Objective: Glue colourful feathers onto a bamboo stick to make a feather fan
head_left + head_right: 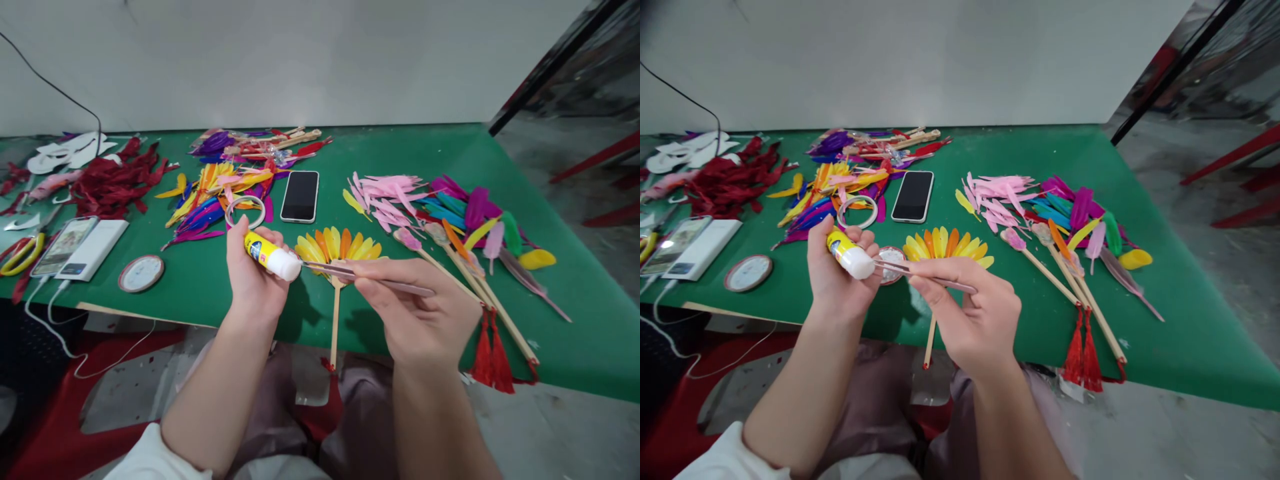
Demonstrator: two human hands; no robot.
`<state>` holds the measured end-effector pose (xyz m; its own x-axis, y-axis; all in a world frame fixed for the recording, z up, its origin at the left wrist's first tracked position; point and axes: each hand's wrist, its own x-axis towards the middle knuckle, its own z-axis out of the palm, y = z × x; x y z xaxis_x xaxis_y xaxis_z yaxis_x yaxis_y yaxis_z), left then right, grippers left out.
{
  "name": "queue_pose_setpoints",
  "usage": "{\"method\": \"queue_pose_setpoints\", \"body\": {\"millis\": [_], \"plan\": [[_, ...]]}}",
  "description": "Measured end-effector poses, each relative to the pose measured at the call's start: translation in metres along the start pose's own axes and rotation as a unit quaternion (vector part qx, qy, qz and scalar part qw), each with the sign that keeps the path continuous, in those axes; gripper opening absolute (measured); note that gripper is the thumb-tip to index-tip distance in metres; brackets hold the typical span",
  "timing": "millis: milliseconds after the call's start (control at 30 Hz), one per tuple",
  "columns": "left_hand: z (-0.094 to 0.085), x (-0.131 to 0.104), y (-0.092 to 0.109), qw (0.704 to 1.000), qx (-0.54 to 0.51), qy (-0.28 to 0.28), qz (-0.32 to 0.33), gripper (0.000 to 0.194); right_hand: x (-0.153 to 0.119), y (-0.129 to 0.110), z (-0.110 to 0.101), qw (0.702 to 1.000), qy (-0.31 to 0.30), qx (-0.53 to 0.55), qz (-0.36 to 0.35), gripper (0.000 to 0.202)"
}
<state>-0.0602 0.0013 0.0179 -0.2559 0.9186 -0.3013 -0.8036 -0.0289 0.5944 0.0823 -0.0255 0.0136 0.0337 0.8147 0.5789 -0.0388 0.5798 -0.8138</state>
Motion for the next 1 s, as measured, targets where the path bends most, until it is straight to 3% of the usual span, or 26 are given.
{"method": "queue_pose_setpoints", "body": {"millis": [633, 833, 1000], "plan": [[0.0012, 0.0009, -0.0003, 0.999, -0.031, 0.027, -0.007, 0.033, -0.0031, -0.0005, 0.0019, 1.0, 0.002, 0.012, 0.004, 0.027], [-0.0019, 0.0022, 0.0002, 0.999, -0.017, 0.025, 0.018, 0.033, -0.002, 0.0006, 0.0008, 0.999, 0.036, 0.017, -0.018, 0.028], [-0.0017, 0.0019, -0.0006, 0.999, -0.002, 0.021, 0.025, 0.034, -0.0022, 0.001, 0.0017, 0.999, 0.029, 0.001, -0.015, 0.027]]}}
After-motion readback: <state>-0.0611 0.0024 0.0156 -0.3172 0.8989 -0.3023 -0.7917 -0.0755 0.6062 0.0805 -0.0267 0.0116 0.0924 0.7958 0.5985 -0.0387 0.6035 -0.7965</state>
